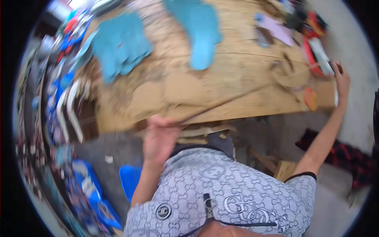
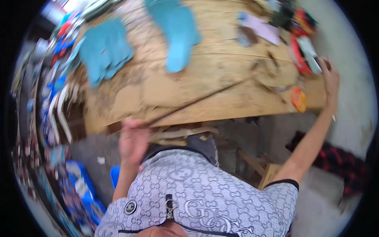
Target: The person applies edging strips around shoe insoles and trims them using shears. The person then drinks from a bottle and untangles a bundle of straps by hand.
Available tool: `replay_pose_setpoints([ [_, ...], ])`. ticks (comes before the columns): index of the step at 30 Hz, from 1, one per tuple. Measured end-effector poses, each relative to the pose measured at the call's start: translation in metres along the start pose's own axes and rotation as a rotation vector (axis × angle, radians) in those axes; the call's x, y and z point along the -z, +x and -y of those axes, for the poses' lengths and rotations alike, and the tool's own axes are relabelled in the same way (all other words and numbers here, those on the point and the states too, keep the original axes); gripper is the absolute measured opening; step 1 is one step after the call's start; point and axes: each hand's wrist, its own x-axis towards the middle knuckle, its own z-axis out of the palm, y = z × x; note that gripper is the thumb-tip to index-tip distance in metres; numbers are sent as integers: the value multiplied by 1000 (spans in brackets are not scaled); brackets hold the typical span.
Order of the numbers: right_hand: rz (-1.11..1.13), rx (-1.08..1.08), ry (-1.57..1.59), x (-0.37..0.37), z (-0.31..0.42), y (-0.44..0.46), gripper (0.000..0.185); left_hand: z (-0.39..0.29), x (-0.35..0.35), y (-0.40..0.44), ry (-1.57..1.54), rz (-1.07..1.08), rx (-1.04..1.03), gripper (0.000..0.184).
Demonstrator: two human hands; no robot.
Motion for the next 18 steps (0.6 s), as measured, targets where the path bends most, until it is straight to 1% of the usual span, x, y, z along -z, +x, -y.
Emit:
replay_pose_setpoints([
  [2,-33,361,-410,-45,-7,16,32,19,5,-13,249,-104,266,31],
  [3,124,286,-122,-74,25,-2,33,31,-19,-14,682,-215,362,39],
  [4,285,181,140,-99,66,-37,33,41,-22,-6,709,-148,506,39],
  [5,491,225,289,-122,105,-77,31,49,-20,-6,655,-44,519,35],
  [6,789,253,280,-142,129,-110,29,53,-23,-5,588,7,535,33],
  [7,1118,420,399,-148,168,-138,26,57,-21,-3,583,17,502,33],
  [8,1326,252,633,-168,178,-169,26,63,-19,4,584,23,474,33],
  [10,1362,-87,752,-171,216,-208,24,59,-16,9,574,58,497,33],
  [12,1220,-244,873,-184,218,-229,21,61,-14,11,615,100,528,33],
  [13,1110,-319,929,-187,216,-234,20,61,-13,14,665,145,540,33],
  [15,968,-294,946,-185,216,-235,15,62,-14,23,777,235,578,36],
  [16,899,-280,962,-183,219,-235,15,60,-12,26,920,227,605,41],
  [18,870,-347,1037,-176,224,-233,14,40,-23,38,1298,249,635,44],
])
